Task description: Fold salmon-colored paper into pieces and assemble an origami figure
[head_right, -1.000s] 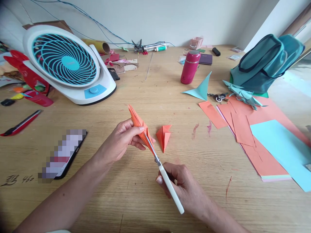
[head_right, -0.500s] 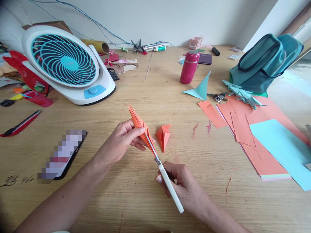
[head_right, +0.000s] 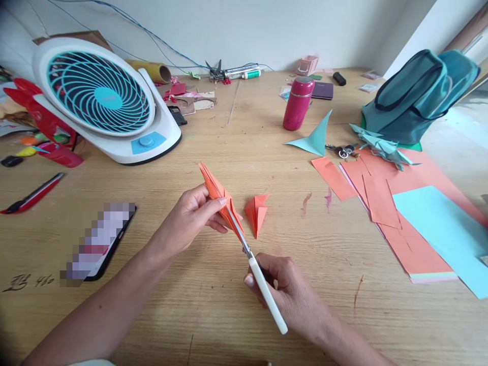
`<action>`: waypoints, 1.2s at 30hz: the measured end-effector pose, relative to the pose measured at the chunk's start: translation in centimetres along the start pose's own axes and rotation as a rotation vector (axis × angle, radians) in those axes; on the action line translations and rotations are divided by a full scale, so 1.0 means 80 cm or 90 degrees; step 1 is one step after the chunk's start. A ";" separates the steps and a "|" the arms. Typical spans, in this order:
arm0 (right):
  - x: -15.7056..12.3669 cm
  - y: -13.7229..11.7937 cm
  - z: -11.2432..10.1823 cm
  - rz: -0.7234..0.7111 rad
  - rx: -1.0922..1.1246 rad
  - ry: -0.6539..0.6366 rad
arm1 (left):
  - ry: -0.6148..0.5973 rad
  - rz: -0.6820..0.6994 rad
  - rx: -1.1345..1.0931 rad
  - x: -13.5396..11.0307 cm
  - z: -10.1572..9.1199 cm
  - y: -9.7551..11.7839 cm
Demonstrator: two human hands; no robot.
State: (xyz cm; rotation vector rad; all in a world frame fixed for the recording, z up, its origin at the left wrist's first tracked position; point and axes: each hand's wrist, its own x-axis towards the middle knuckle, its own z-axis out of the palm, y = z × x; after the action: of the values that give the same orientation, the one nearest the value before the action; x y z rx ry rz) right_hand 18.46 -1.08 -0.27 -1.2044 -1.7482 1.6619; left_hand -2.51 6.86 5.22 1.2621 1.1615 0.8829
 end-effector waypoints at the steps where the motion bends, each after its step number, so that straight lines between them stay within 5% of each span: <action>1: 0.000 0.000 0.000 -0.003 -0.001 0.000 | -0.004 -0.005 -0.005 0.001 -0.001 -0.001; 36: -0.003 -0.002 -0.003 0.034 0.083 -0.043 | -0.017 -0.034 0.013 0.000 0.000 -0.001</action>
State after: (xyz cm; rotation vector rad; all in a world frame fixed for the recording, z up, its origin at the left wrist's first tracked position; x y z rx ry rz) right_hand 18.69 -1.13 0.01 -1.1572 -1.6323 1.8373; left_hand -2.50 6.85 5.10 1.2497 1.1807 0.8150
